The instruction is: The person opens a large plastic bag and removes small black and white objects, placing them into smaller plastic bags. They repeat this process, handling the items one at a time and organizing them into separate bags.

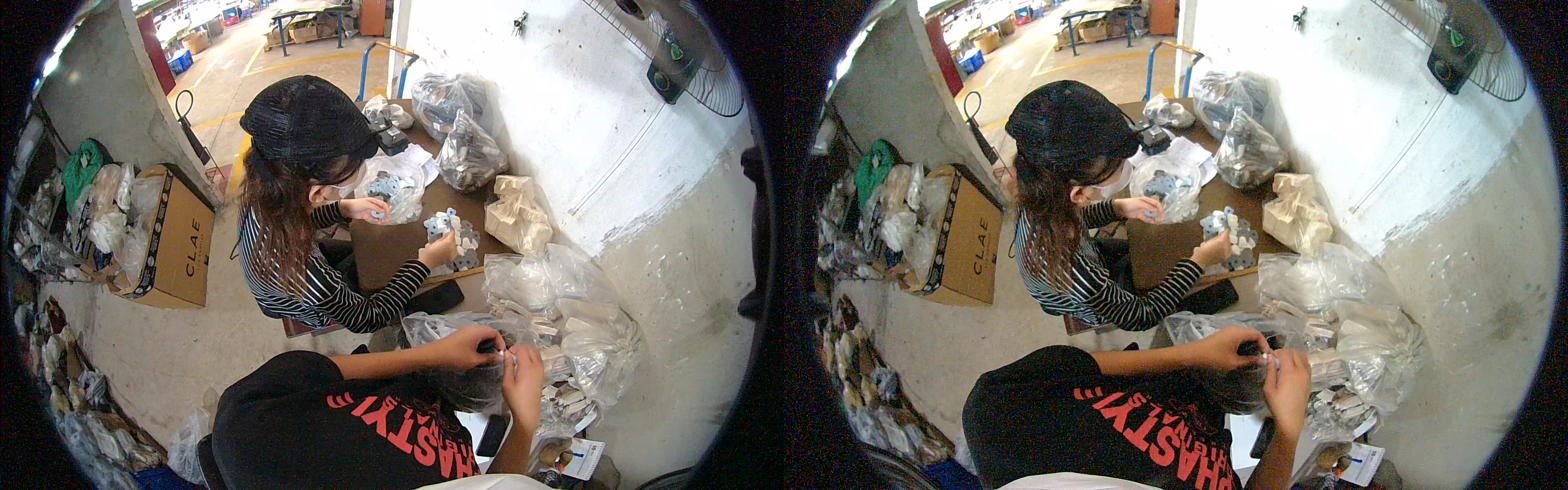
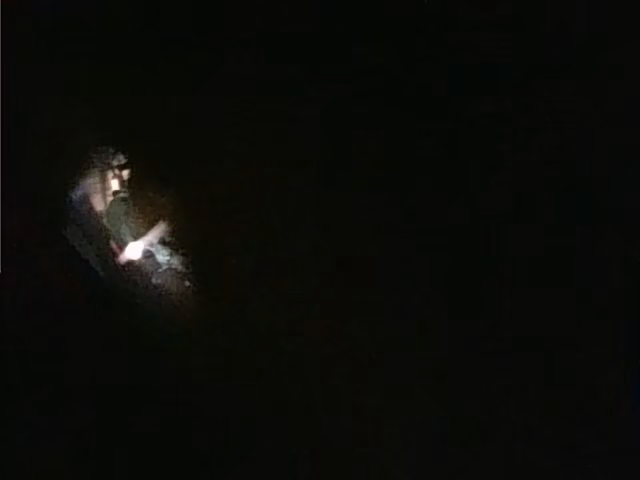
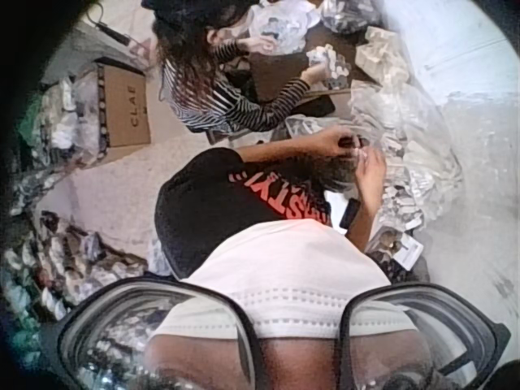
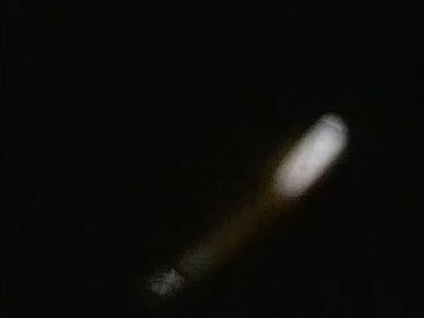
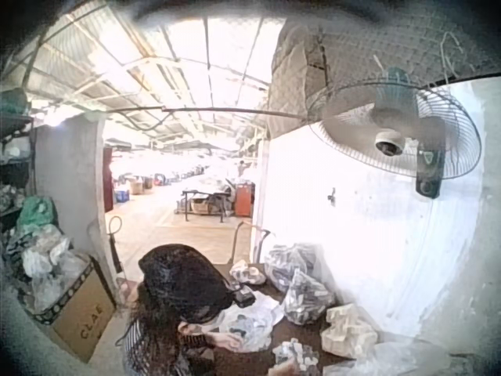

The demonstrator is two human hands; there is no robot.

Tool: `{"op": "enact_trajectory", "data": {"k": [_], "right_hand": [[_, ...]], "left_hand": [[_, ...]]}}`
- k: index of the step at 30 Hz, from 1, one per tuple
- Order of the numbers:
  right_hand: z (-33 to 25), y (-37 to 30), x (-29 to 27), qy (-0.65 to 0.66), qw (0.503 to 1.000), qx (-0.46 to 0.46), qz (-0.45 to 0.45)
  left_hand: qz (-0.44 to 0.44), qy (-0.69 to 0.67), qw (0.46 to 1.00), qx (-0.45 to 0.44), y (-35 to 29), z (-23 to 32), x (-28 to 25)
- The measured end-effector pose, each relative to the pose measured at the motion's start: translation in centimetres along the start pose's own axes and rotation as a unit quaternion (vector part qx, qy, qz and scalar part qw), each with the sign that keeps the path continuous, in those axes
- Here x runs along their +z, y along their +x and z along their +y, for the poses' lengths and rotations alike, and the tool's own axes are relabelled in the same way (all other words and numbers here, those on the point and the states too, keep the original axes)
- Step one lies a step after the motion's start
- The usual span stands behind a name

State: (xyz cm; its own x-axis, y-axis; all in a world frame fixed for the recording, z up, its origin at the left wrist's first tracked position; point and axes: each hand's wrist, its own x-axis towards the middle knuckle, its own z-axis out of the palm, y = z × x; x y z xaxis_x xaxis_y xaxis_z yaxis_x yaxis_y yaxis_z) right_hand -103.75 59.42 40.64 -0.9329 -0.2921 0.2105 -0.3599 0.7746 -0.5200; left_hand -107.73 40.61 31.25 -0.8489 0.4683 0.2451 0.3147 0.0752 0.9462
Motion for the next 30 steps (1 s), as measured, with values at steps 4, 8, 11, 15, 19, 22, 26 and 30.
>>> {"op": "enact_trajectory", "data": {"k": [4, 8, 11, 15, 19, 22, 26, 30], "right_hand": [[1.3, -0.9, 1.4, 0.006, 0.997, 0.070, -0.028], [1.9, -1.4, 2.7, 0.126, 0.981, 0.145, -0.001], [2.5, -1.7, 3.1, 0.195, 0.966, 0.168, 0.015], [2.4, -1.4, 1.9, 0.078, 0.989, 0.123, -0.018], [-0.7, -1.3, 0.9, 0.068, 0.997, 0.014, 0.045], [-1.7, -1.2, -0.3, -0.038, 0.998, -0.045, 0.000], [0.0, -1.7, 0.4, -0.101, 0.994, -0.048, 0.010], [0.7, -1.8, 0.6, -0.070, 0.997, -0.016, 0.031]], "left_hand": [[0.016, 0.017, 1.000, 0.010, -0.2, 1.0, 0.1], [0.043, 0.026, 0.998, 0.033, -0.5, 1.0, 1.1], [0.033, 0.026, 0.998, 0.054, -0.4, 1.4, 0.9], [0.039, 0.033, 0.997, 0.060, -0.5, 1.4, 1.0], [0.049, 0.061, 0.996, 0.044, -0.5, 0.3, 1.2], [0.054, 0.053, 0.997, 0.015, -0.5, -0.3, 1.5], [0.035, 0.018, 0.999, 0.006, -0.6, -0.3, 1.1], [0.025, -0.006, 0.999, 0.031, -0.6, -0.3, 0.7]]}}
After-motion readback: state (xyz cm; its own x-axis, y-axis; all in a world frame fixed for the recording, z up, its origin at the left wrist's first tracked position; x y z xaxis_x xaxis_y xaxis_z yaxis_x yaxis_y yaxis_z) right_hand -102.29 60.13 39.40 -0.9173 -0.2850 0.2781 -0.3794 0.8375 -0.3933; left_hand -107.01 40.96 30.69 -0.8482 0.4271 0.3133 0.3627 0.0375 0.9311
